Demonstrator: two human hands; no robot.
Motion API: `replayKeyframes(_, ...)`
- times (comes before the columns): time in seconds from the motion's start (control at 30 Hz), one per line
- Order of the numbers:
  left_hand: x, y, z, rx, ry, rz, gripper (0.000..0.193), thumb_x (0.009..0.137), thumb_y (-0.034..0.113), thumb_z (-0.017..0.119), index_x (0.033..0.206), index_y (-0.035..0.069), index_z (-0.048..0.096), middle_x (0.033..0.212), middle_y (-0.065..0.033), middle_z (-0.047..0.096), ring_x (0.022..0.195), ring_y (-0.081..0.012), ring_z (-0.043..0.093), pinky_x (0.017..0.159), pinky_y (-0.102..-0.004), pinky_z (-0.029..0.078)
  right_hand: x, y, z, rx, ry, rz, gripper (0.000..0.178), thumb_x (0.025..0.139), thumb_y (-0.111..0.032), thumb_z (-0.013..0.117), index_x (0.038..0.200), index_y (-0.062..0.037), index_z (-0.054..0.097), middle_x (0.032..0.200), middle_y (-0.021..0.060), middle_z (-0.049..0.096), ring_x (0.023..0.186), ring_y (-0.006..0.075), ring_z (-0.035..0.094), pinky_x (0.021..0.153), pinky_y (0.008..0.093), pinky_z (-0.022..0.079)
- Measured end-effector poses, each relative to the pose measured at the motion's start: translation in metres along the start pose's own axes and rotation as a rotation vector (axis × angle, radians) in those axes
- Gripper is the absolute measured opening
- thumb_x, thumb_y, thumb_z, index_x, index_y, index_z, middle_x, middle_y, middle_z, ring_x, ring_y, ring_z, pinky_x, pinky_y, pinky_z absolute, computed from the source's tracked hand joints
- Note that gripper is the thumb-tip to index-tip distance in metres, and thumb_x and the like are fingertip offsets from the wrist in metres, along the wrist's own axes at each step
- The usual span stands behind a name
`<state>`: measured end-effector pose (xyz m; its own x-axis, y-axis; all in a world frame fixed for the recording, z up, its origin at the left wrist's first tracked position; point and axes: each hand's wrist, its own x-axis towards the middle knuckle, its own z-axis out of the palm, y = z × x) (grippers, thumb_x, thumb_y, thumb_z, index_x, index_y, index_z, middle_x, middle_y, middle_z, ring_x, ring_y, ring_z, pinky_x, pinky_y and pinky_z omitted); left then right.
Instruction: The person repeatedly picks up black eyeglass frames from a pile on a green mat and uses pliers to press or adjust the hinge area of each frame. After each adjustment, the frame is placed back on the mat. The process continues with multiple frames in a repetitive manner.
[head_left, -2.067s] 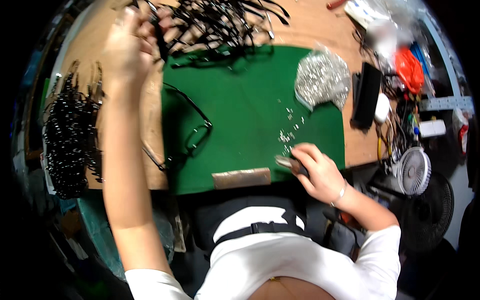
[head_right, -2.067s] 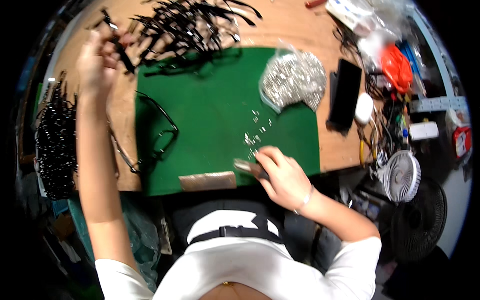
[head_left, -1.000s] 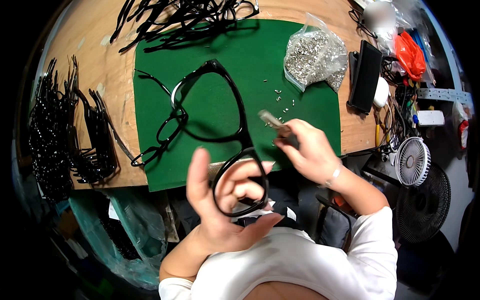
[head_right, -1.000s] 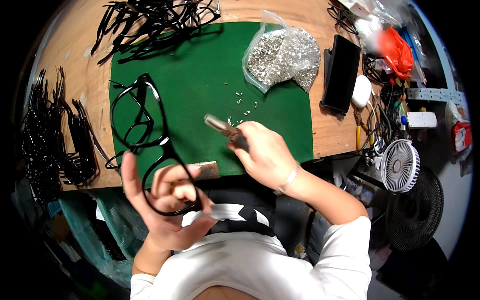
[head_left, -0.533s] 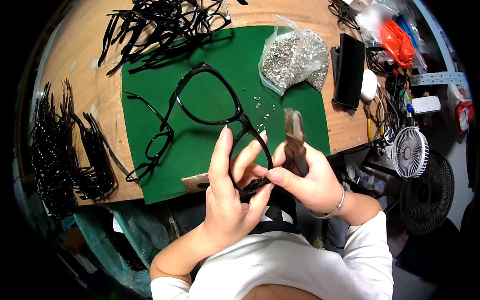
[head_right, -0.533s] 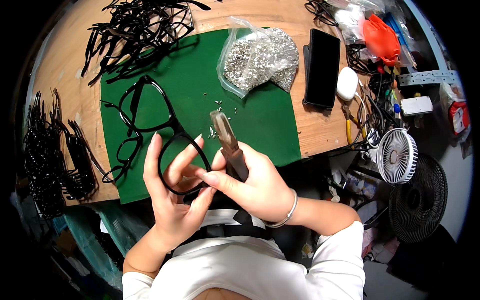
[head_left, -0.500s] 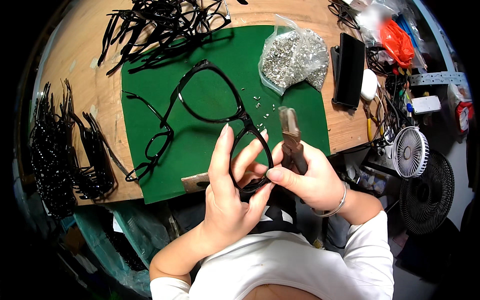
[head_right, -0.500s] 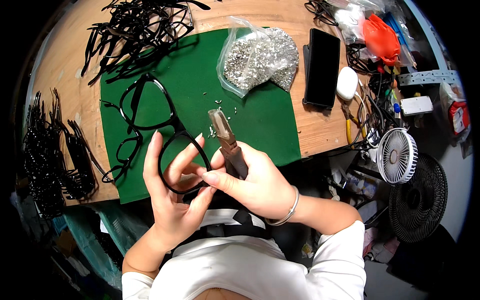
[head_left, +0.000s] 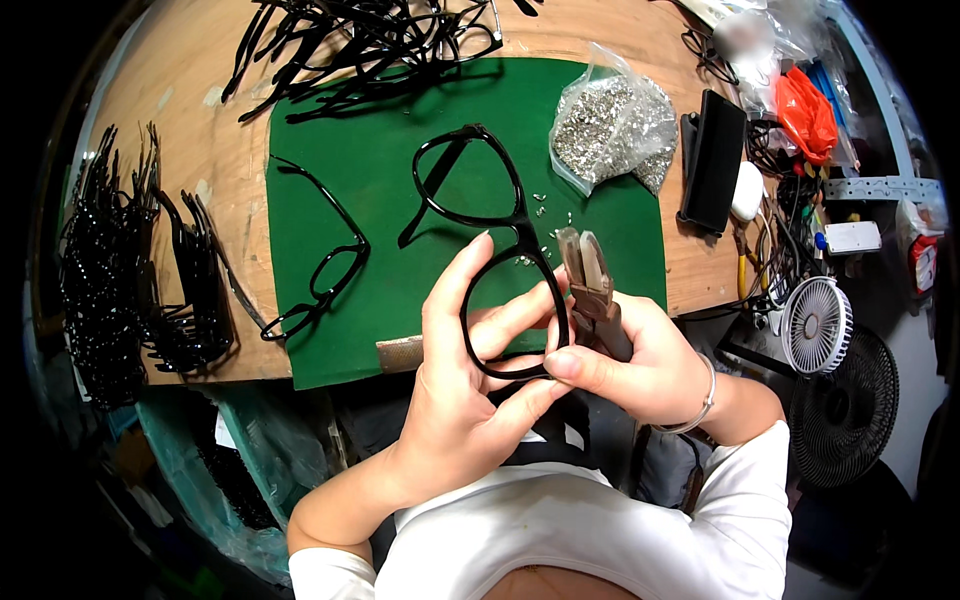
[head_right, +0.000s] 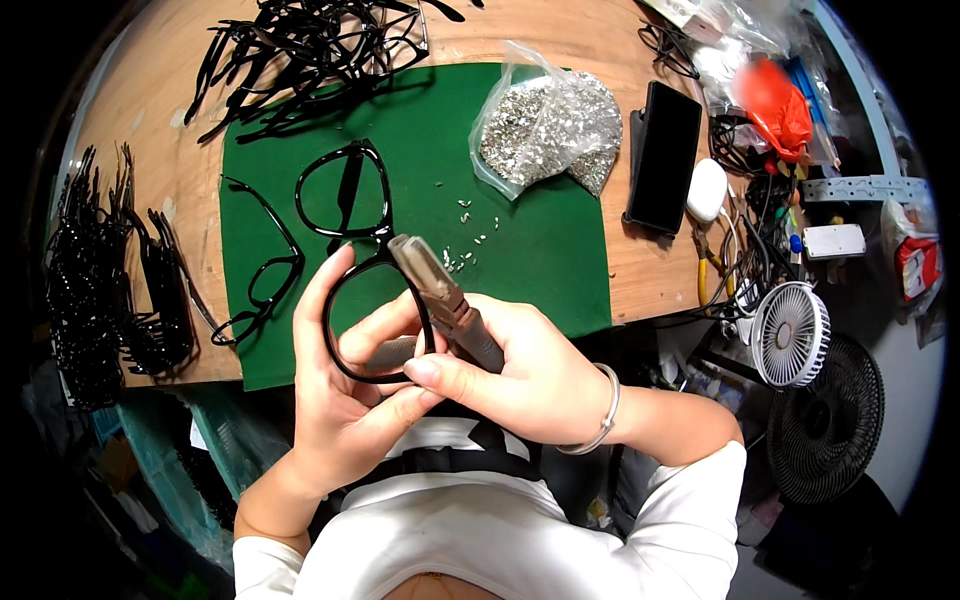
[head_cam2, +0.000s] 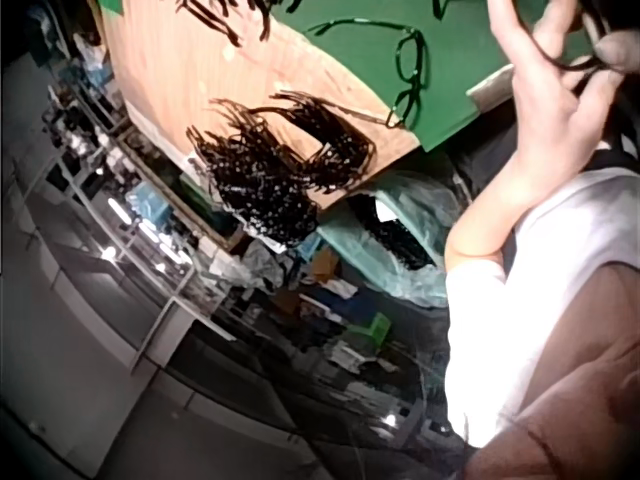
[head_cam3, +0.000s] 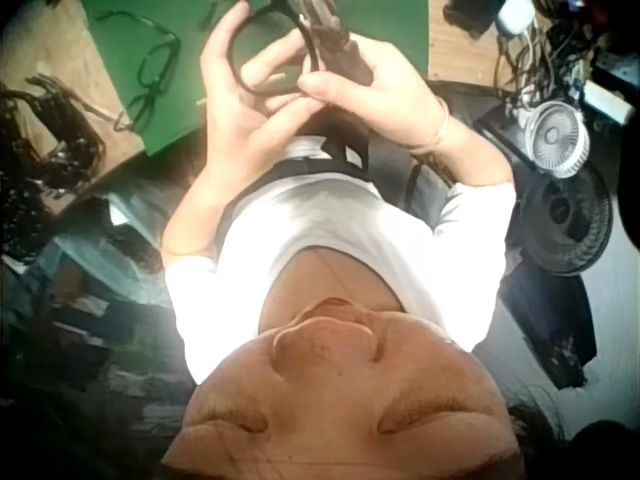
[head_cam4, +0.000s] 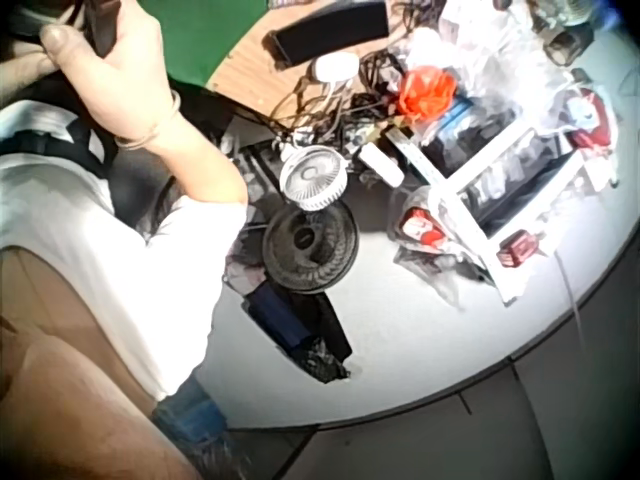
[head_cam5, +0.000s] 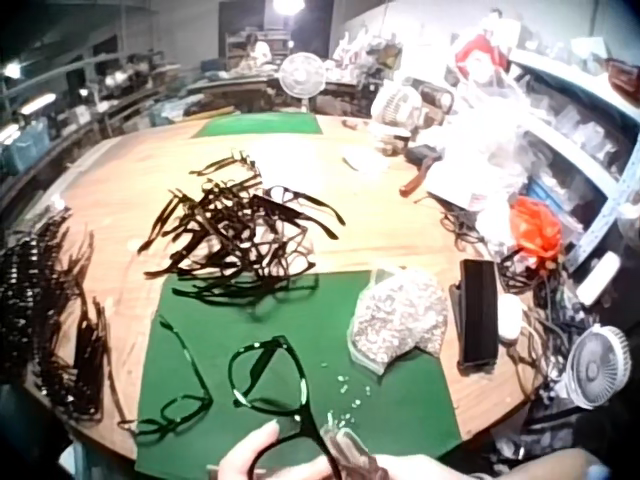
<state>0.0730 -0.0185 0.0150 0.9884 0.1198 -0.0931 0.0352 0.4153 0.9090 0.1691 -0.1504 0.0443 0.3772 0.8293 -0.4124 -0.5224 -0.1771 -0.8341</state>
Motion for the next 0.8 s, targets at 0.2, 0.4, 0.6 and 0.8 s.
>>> replayKeyframes(0.2,-0.009,0.012,-0.007,-0.127,-0.019,-0.057,0.083,0.075,-0.01,0.057,0.132,0.007,-0.002,0.129,-0.0212,0.036,0.105,-0.0196,0.051,0.087,-0.0324,0.045,-0.003,0.002,-0.005,0.087,-0.072,0.04,0.023,0.085,-0.016,0.055,0.101,0.0006,0.049,0.086,0.0013,0.051,0.08,0.0068,0.046,0.074,0.0234,0.04)
replayKeyframes(0.4,-0.013,0.02,-0.015,-0.139,0.008,-0.131,0.093,0.068,-0.013,0.061,0.133,0.007,-0.003,0.125,-0.0232,0.04,0.1,-0.0263,0.055,0.081,-0.0353,0.049,-0.021,0.001,-0.019,-0.534,-0.29,0.159,0.034,0.087,-0.03,0.049,0.097,0.0021,0.051,0.079,0.0112,0.058,0.073,0.0178,0.057,0.066,0.0284,0.045)
replayKeyframes(0.6,-0.013,0.012,-0.017,-0.031,-0.092,-0.073,0.082,0.076,-0.011,0.054,0.132,0.006,-0.003,0.128,-0.0248,0.036,0.089,-0.0181,0.06,0.074,-0.0253,0.049,-0.013,-0.008,-0.012,-0.791,-0.329,0.106,0.041,0.085,-0.038,0.05,0.086,0.0033,0.053,0.067,0.0172,0.057,0.065,0.0318,0.058,0.059,0.0367,0.046)
replayKeyframes(0.8,-0.009,0.006,-0.016,-0.027,-0.09,-0.11,0.082,0.076,-0.012,0.053,0.132,0.007,-0.003,0.128,-0.0242,0.035,0.089,-0.0177,0.059,0.072,-0.0241,0.049,-0.014,0.002,-0.015,-0.948,-0.203,0.057,0.041,0.082,-0.038,0.054,0.084,0.0026,0.057,0.06,0.0165,0.057,0.058,0.0357,0.057,0.055,0.0377,0.046)
